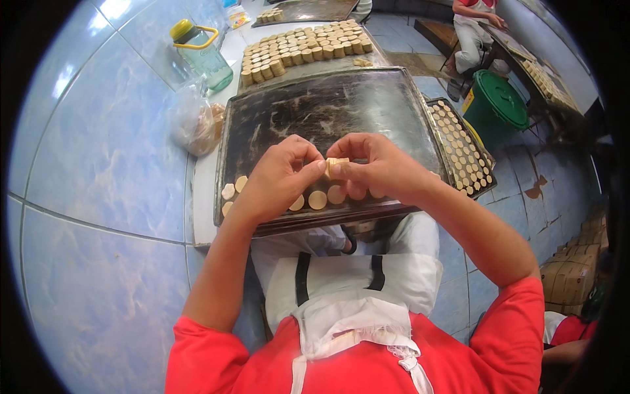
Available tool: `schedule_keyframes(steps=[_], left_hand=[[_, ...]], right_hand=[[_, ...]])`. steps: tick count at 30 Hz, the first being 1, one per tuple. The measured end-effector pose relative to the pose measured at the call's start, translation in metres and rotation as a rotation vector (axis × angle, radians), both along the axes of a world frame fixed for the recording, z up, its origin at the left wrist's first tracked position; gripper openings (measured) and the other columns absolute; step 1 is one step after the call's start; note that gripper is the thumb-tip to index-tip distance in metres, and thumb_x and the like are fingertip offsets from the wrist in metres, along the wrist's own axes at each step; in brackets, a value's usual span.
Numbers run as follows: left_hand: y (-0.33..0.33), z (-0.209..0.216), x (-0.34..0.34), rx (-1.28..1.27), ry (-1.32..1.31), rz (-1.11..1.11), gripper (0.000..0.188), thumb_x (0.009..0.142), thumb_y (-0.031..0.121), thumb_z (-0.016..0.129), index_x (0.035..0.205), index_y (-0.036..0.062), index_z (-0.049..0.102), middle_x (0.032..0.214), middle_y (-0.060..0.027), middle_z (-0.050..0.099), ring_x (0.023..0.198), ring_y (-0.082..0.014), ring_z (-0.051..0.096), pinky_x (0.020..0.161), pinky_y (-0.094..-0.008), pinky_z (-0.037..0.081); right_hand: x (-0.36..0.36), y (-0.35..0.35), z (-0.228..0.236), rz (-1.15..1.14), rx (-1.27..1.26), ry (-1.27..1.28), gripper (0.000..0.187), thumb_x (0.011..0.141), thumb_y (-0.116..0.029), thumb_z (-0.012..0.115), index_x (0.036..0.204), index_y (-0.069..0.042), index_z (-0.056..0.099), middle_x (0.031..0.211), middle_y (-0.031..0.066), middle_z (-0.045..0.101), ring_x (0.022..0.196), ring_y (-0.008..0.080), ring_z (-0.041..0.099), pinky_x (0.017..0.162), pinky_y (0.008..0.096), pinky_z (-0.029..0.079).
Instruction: The person sits at a low table and repeatedly picks small cylindrical dough pieces, splits them, and places them flat on a metal tray. They continue filling the tray with these pieces while other workers perform similar tasks nearby.
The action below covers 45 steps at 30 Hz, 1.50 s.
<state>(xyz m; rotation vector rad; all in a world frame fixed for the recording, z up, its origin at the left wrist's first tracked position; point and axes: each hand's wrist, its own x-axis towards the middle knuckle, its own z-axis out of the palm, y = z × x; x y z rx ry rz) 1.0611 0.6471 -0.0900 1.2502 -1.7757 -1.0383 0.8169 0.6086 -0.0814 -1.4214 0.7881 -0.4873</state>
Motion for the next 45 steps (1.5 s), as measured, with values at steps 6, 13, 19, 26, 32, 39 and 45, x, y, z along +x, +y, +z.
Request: schedule_keyframes(steps=[6, 13, 19, 26, 32, 39, 45], left_hand=[[-0.009, -0.001, -0.017, -0.074, -0.382, 0.102, 0.022, 0.099, 0.022, 0.078, 0.095, 0.0017, 0.072, 0.095, -0.0017, 0.058, 0.079, -0.0114, 0.053, 0.071, -0.0288, 0.045], [-0.02, 0.004, -0.037, 0.074, -0.161, -0.012, 0.031, 0.096, 0.031, 0.079, 0.099, 0.0002, 0.075, 0.096, -0.0068, 0.062, 0.086, -0.0168, 0.059, 0.078, -0.0332, 0.05], [-0.023, 0.004, -0.051, -0.046, -0.158, -0.108, 0.02, 0.098, 0.02, 0.077, 0.097, 0.0006, 0.073, 0.096, -0.0028, 0.059, 0.083, -0.0122, 0.056, 0.074, -0.0293, 0.047], [-0.038, 0.007, -0.07, -0.048, -0.36, -0.052, 0.021, 0.101, 0.021, 0.075, 0.098, 0.0007, 0.073, 0.097, -0.0031, 0.06, 0.083, -0.0118, 0.055, 0.073, -0.0289, 0.046], [-0.039, 0.009, -0.08, 0.0, -0.184, -0.121, 0.026, 0.099, 0.026, 0.075, 0.1, 0.0, 0.074, 0.099, -0.0066, 0.063, 0.086, -0.0169, 0.06, 0.078, -0.0337, 0.05], [-0.036, 0.01, -0.082, -0.054, -0.323, -0.077, 0.022, 0.1, 0.022, 0.076, 0.097, 0.0009, 0.072, 0.096, -0.003, 0.062, 0.082, -0.0119, 0.057, 0.073, -0.0293, 0.048], [-0.048, 0.01, -0.103, -0.011, -0.232, -0.129, 0.025, 0.099, 0.025, 0.077, 0.096, 0.0009, 0.073, 0.094, -0.0029, 0.06, 0.082, -0.0121, 0.058, 0.074, -0.0303, 0.048]], right_hand=[[-0.018, 0.001, 0.006, -0.134, 0.009, 0.064, 0.036, 0.099, -0.018, 0.078, 0.127, -0.001, 0.065, 0.094, 0.006, 0.076, 0.073, 0.006, 0.067, 0.061, 0.0217, 0.049], [-0.034, -0.001, 0.002, -0.163, 0.031, 0.01, 0.031, 0.097, -0.011, 0.075, 0.122, 0.006, 0.066, 0.099, 0.0105, 0.073, 0.077, 0.0106, 0.072, 0.062, 0.0227, 0.053], [-0.044, 0.004, 0.001, -0.212, 0.026, -0.04, 0.031, 0.096, -0.009, 0.074, 0.122, 0.006, 0.066, 0.097, 0.0099, 0.072, 0.078, 0.01, 0.07, 0.063, 0.0226, 0.054], [-0.068, -0.004, 0.002, -0.24, -0.01, 0.039, 0.032, 0.098, -0.014, 0.075, 0.123, 0.004, 0.067, 0.098, 0.0085, 0.072, 0.077, 0.009, 0.069, 0.065, 0.0226, 0.054], [-0.075, -0.002, -0.003, -0.205, -0.021, -0.031, 0.036, 0.098, -0.015, 0.075, 0.126, 0.004, 0.066, 0.096, 0.0084, 0.071, 0.077, 0.0092, 0.069, 0.063, 0.0218, 0.051], [-0.083, 0.0, -0.003, -0.245, -0.036, -0.023, 0.037, 0.1, -0.017, 0.074, 0.127, 0.005, 0.066, 0.099, 0.0089, 0.071, 0.08, 0.01, 0.07, 0.066, 0.0229, 0.053], [-0.098, -0.001, -0.003, -0.264, -0.027, -0.016, 0.037, 0.098, -0.015, 0.075, 0.127, 0.006, 0.066, 0.102, 0.0095, 0.071, 0.082, 0.0114, 0.072, 0.068, 0.0247, 0.056]])
